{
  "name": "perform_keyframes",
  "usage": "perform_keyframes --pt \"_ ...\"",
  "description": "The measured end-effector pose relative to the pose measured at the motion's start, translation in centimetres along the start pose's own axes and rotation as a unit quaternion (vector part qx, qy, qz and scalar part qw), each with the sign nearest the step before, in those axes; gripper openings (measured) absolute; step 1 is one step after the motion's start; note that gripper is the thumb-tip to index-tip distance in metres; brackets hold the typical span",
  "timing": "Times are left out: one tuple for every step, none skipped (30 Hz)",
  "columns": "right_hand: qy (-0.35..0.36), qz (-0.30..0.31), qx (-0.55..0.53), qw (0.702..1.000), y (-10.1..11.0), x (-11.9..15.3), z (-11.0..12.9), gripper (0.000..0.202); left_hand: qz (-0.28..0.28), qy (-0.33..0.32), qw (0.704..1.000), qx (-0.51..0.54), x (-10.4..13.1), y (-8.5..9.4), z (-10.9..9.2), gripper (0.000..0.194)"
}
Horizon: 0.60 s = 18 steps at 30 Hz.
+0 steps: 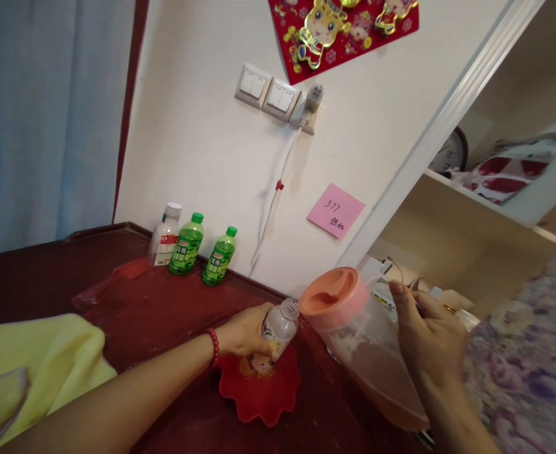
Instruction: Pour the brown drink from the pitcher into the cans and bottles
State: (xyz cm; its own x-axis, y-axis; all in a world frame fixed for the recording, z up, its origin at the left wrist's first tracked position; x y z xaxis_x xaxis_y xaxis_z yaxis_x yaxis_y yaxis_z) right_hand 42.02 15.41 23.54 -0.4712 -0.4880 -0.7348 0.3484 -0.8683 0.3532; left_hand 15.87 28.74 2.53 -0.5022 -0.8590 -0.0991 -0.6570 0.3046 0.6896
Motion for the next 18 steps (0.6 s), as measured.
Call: perform_keyframes --pt "-0.001 -0.002 0.001 1.0 0.0 0.0 0.0 0.082 -0.001 0.001 1.0 -0.001 0.1 0.1 -0.1 0.077" --pt "-0.001 -0.003 0.003 1.0 0.1 -0.1 0.0 0.083 -0.001 0.002 1.0 -0.003 0.1 0.2 -0.1 0.076" --pt "-0.001 -0.004 0.003 1.0 0.1 -0.1 0.0 0.084 0.001 0.005 1.0 -0.006 0.2 0.2 -0.2 0.075" --pt "-0.002 -0.005 0.003 1.0 0.1 -0.1 0.0 0.085 0.004 0.007 1.0 -0.011 0.3 0.3 -0.2 0.075" --pt "-0.002 -0.005 0.003 1.0 0.1 -0.1 0.0 0.085 0.006 0.008 1.0 -0.014 0.3 0.3 -0.3 0.075" --pt "-0.001 -0.006 0.002 1.0 0.1 0.0 0.1 0.086 0.009 0.009 1.0 -0.016 0.4 0.4 -0.3 0.076" --pt "0.002 -0.007 0.001 1.0 0.1 0.0 0.2 0.087 0.01 0.008 1.0 -0.017 0.4 0.4 -0.4 0.075" --pt "0.005 -0.007 -0.002 1.0 0.1 0.1 0.4 0.087 0.01 0.006 1.0 -0.016 0.5 0.4 -0.5 0.076" --pt "0.009 -0.007 -0.003 1.0 0.1 0.1 0.5 0.087 0.009 0.004 1.0 -0.014 0.5 0.4 -0.5 0.075" --pt "0.014 -0.006 -0.002 1.0 0.1 0.1 0.7 0.087 0.009 0.003 1.0 -0.013 0.5 0.4 -0.6 0.075" --pt "0.02 -0.005 0.0 1.0 0.1 0.1 0.8 0.087 0.008 0.003 1.0 -0.013 0.5 0.4 -0.5 0.074" --pt "0.026 -0.005 0.001 1.0 0.1 0.1 1.0 0.087 0.007 0.003 1.0 -0.014 0.4 0.4 -0.5 0.074" --pt "0.031 -0.004 0.001 1.0 0.1 0.1 1.1 0.086 0.006 0.003 1.0 -0.014 0.4 0.4 -0.5 0.074" --pt "0.034 -0.004 0.004 0.999 0.1 0.0 1.2 0.086 0.006 0.005 1.0 -0.013 0.3 0.3 -0.4 0.075" --pt "0.036 -0.003 0.006 0.999 0.1 0.0 1.2 0.087 0.007 0.006 1.0 -0.012 0.3 0.3 -0.3 0.076" --pt "0.038 -0.003 0.008 0.999 0.1 -0.1 1.3 0.087 0.009 0.006 1.0 -0.01 0.3 0.2 -0.3 0.076" --pt "0.039 -0.002 0.012 0.999 0.1 -0.3 1.3 0.088 0.009 0.005 1.0 -0.008 0.2 0.2 -0.3 0.076" --pt "0.039 -0.002 0.017 0.999 0.1 -0.4 1.3 0.088 0.01 0.004 1.0 -0.006 0.2 0.2 -0.3 0.075"
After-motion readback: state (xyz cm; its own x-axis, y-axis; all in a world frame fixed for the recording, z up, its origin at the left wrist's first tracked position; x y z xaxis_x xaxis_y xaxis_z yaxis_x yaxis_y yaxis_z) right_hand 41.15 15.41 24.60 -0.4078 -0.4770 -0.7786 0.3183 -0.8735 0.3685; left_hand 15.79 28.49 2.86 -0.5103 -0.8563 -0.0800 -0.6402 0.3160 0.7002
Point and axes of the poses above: each hand's wrist, its own x-axis away from the middle knuckle, its own y-axis out of the back of the hand, z = x × y, the point moved 10 cm from there along -x, towards the middle knuckle, and after that the axes turned 7 degrees about -x, right-handed, at the moved point
